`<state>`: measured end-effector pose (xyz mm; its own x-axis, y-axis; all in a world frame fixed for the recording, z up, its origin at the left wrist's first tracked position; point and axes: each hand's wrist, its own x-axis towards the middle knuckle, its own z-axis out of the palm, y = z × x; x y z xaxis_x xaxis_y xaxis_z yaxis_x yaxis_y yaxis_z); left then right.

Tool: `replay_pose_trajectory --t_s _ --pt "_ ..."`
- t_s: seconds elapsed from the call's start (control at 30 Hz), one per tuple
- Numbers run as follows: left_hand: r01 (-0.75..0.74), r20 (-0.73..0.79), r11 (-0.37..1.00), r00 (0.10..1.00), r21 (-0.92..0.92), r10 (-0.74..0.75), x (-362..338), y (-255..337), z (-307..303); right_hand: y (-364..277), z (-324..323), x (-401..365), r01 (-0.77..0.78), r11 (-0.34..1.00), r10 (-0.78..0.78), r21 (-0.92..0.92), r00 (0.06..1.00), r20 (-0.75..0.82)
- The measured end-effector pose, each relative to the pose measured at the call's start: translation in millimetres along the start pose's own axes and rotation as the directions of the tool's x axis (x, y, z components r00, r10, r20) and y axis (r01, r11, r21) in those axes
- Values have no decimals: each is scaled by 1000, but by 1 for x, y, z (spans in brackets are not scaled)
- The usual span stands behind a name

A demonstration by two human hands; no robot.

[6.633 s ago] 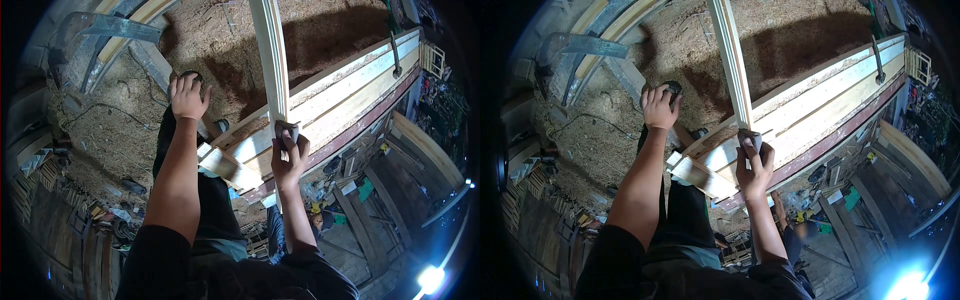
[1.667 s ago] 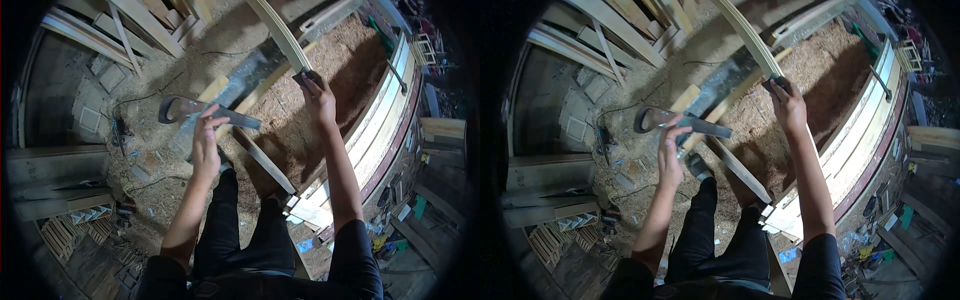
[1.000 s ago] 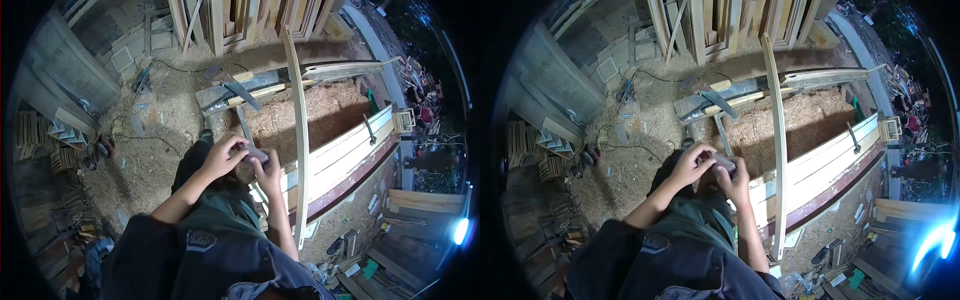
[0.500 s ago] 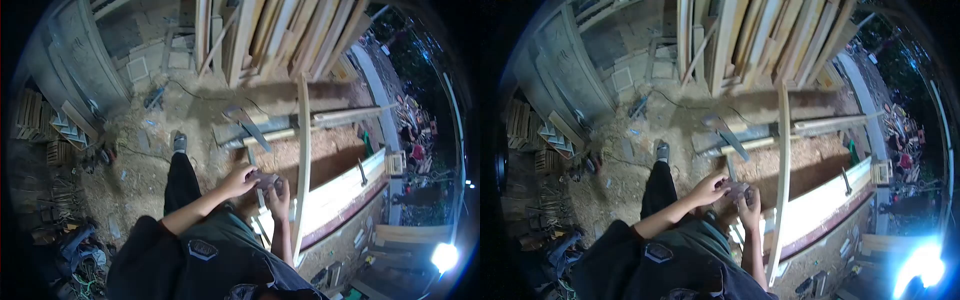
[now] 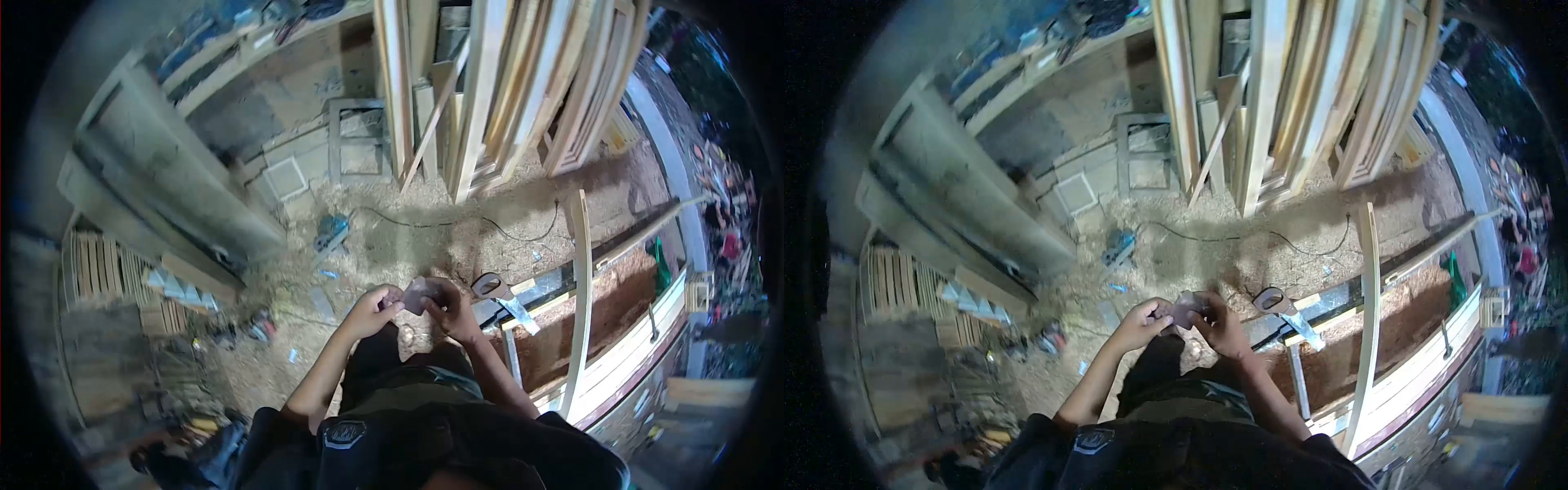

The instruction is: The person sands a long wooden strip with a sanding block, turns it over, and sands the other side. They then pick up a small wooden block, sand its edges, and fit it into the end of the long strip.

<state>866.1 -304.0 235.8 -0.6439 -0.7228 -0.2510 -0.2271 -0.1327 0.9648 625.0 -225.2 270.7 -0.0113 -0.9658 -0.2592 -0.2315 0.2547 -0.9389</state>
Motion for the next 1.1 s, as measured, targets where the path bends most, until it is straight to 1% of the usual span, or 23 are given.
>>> replay_pose_trajectory --t_s 0.07,0.13,0.2,0.23,0.27,0.33,0.43,0.47,0.53,0.57,0.6,0.67,0.7,0.73,0.77,0.8,0.83,0.87,0.9,0.93,1.0,1.07,1.1 --pt "-53 5 998 999 37 53 23 25 -23 -8 2 16 57 957 -34 283 996 -87" --pt "-300 -4 917 950 261 312 55 60 -29 -13 -9 27 162 910 -78 381 971 -225" --pt "-336 47 917 941 214 334 90 91 -20 -26 -47 28 -184 893 251 412 961 -114" --pt "-366 62 899 930 240 362 107 103 -11 -28 -54 33 -24 915 136 402 959 -251" --pt "-390 80 883 920 262 383 123 112 -3 -26 -70 35 31 902 97 431 958 -271" --pt "-420 161 859 907 293 389 162 132 15 -7 -97 42 49 793 145 607 953 -267" --pt "-487 318 813 863 319 393 222 165 34 3 -142 47 86 533 157 841 967 -199" --pt "-559 361 760 820 333 445 243 171 41 6 -154 50 116 511 163 851 960 -229" --pt "-644 436 684 754 342 491 287 188 55 8 -183 66 216 604 163 768 909 -384" --pt "-608 429 723 778 328 459 305 197 60 7 -196 76 266 621 232 738 836 -497" --pt "-569 423 760 801 315 425 326 204 66 18 -213 89 296 601 238 742 821 -519" --pt "-589 488 744 773 316 405 381 201 68 55 -255 114 244 603 449 759 683 -576" --pt "-562 500 732 794 385 346 407 197 65 82 -273 129 222 628 530 745 580 -619" --pt "-529 508 718 815 452 280 428 196 63 97 -294 140 158 586 648 794 497 -577" --pt "-391 468 800 869 455 159 444 208 67 102 -319 148 99 517 746 850 434 -505" --pt "-415 485 781 859 467 166 470 199 65 103 -338 154 46 440 829 897 362 -426" --pt "-386 466 827 867 409 175 493 191 67 93 -356 156 54 432 844 900 328 -425" --pt "-336 446 874 881 352 159 522 169 68 77 -373 154 184 522 745 833 377 -551" --pt "-378 459 843 870 382 182 541 172 73 67 -391 149 310 598 621 739 403 -672" --pt "-364 467 846 870 389 159 559 178 83 81 -405 148 313 626 586 715 417 -695" --pt "-423 509 789 844 446 165 586 193 105 105 -422 152 508 540 594 671 334 -732" --pt "-423 561 816 814 394 150 628 181 132 117 -437 140 601 324 636 731 434 -639" --pt "-444 580 833 791 330 192 644 175 149 109 -443 137 641 297 656 708 401 -639"
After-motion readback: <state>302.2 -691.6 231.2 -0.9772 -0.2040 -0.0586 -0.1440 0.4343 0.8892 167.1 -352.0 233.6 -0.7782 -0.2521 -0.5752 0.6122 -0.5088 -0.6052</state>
